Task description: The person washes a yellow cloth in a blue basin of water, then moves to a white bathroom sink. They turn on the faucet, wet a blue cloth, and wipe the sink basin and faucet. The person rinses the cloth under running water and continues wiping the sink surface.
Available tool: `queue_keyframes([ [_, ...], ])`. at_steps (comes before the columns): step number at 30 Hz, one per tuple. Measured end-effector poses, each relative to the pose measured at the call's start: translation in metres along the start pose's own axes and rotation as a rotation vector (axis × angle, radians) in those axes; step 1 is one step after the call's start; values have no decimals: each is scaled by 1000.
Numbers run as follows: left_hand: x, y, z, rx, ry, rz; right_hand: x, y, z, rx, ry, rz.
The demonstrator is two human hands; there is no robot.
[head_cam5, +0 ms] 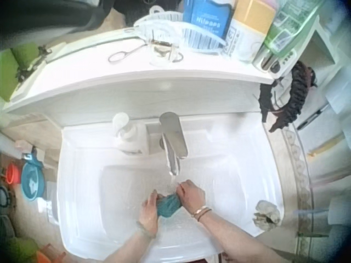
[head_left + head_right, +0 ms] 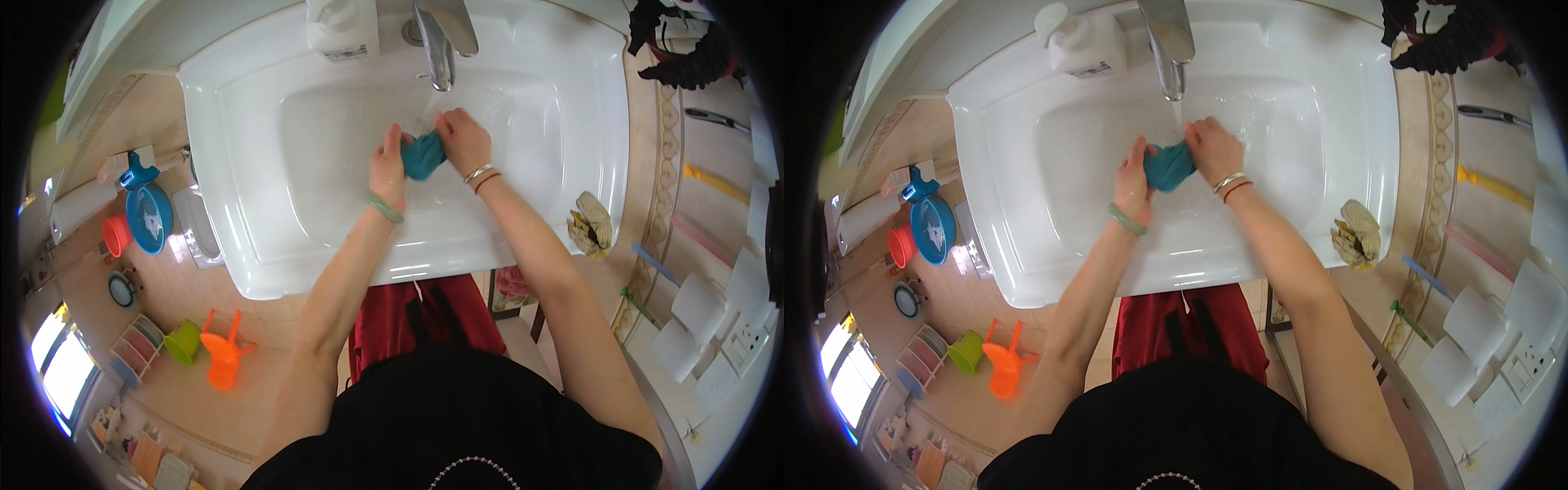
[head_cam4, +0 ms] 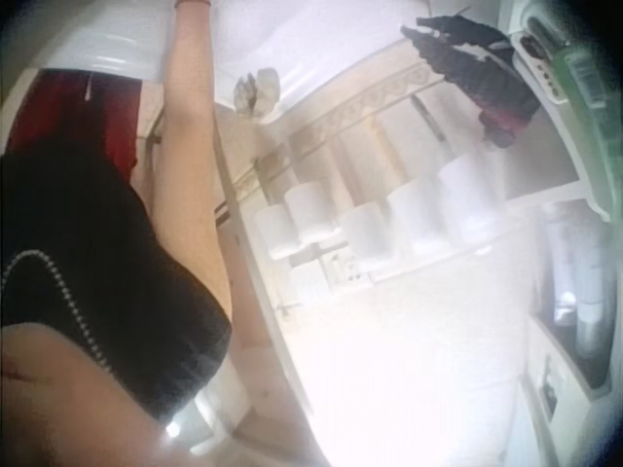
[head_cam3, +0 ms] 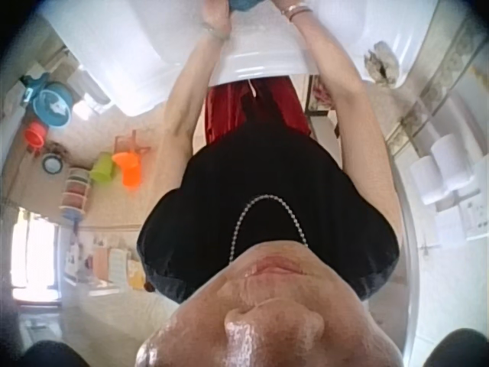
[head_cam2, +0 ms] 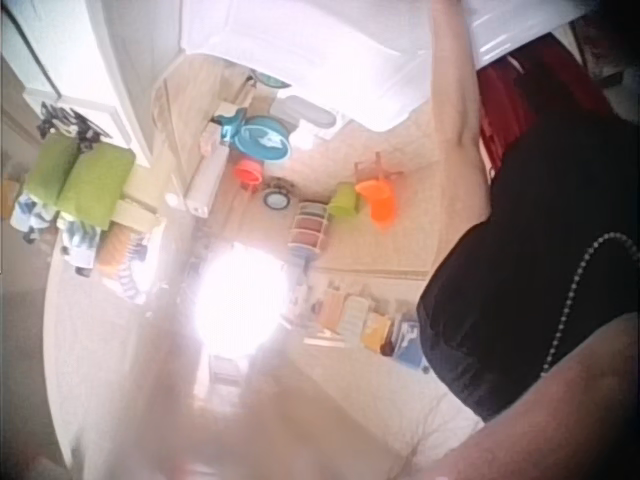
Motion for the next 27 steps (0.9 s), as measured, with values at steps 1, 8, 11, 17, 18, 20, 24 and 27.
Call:
queue_keyframes([
  [1, 3, -4, 1, -28, 49, 45, 11, -4, -4, 15, -19, -60],
  [8, 12, -51, 17, 144, 439, 1038, 22, -14, -14, 10, -250, -594],
  [11, 13, -29, 8, 144, 621, 1492, 15, 1, -15, -32, -323, -659],
  [17, -11, -19, 32, -27, 467, 1732, 24, 34, -3, -38, -258, -636],
  [18, -15, -19, 36, -29, 452, 1738, 25, 36, -1, -12, -249, -621],
  [20, -22, -18, 42, -10, 500, 1801, 29, 39, 3, 50, -240, -580],
  [24, -22, -10, 37, -7, 450, 1824, 29, 33, 4, 79, -211, -393],
  [27, -25, -15, 27, 72, 547, 1399, 4, 3, -7, 116, -175, -206],
])
Point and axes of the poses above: each hand's wrist, its own z-axis towards the middle knuckle, its own y-axis out of the palm, x = y × z, the point moved 3 cm from there along z, towards the middle knuckle, and after that the axes turned 9 degrees about -x, right-handed, at the moved point
